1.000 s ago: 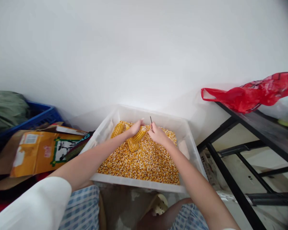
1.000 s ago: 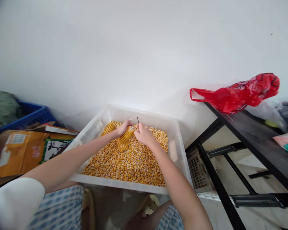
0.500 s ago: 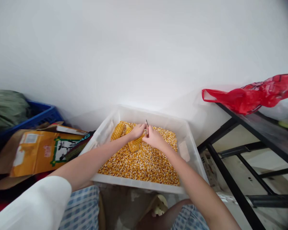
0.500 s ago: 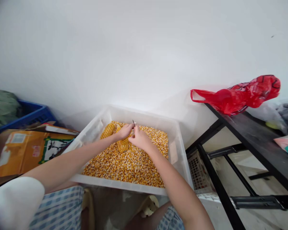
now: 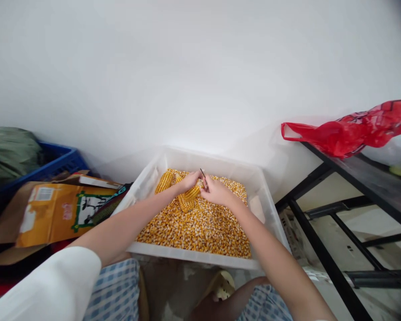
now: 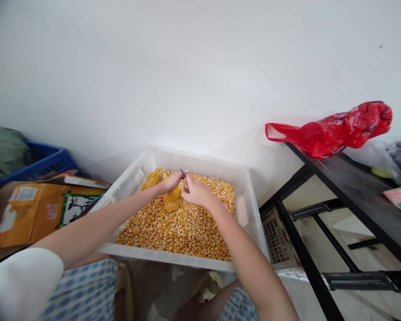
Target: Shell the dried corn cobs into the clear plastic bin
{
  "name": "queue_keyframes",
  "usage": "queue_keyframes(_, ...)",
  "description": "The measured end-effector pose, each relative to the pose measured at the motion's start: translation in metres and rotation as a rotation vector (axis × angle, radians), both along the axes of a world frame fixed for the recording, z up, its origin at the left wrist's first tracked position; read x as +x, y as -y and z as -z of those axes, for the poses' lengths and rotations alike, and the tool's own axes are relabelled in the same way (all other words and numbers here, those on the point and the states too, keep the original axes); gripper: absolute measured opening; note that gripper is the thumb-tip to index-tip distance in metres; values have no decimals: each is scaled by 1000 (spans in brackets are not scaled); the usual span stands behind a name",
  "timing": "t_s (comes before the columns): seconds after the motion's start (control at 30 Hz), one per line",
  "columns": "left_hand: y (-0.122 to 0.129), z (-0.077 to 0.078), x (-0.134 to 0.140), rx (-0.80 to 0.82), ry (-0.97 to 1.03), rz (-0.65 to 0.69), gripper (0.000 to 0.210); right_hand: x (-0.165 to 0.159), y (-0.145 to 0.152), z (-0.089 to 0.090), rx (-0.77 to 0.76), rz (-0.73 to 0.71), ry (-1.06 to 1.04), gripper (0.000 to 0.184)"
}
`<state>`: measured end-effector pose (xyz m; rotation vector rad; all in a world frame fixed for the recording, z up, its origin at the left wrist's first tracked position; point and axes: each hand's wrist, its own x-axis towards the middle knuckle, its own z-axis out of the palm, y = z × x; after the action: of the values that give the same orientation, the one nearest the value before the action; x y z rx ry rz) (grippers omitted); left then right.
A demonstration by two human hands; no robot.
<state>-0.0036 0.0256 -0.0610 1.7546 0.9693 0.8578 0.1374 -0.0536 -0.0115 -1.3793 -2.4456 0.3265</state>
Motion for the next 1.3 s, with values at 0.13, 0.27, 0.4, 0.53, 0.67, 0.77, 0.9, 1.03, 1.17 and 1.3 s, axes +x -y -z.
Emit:
queue_keyframes(0.13, -1, 2, 0, -17, -4, 11, 52, -3, 5, -5, 51, -13, 114, 24)
queue_keyframes(0.27, -3, 1, -2, -2, -82, 10, 53, -8, 7, -4, 50, 9, 190, 28)
queue_keyframes(0.4, -2, 0, -2, 38, -149, -45, 50, -13, 5, 6, 74, 24, 166, 33)
queue_keyframes(0.53, 1, -4, -1, 69, -214, -96, 49, -18, 4, 14, 82, 89, 148, 36)
queue_keyframes(0.67, 2, -8, -2, 84, -245, -139, 48, -25, 4, 17, 111, 195, 167, 32)
queue_keyframes(0.77, 1, -10, -3, 89, -257, -173, 47, -29, 5, 18, 128, 244, 129, 27)
queue_keyframes(0.9, 2, -13, -2, 88, -261, -163, 45, -26, 0, 18, 153, 323, 18, 23)
queue_keyframes(1.03, 7, -15, 3, 57, -209, -145, 43, -7, -9, 10, 111, 375, -134, 19)
queue_keyframes(1.17, 10, -17, 0, -194, 33, -89, 46, 15, -17, 6, -62, 399, -74, 16)
queue_keyframes(1.3, 8, -19, -15, -388, 114, 149, 59, 23, -22, 16, -195, 314, 172, 34)
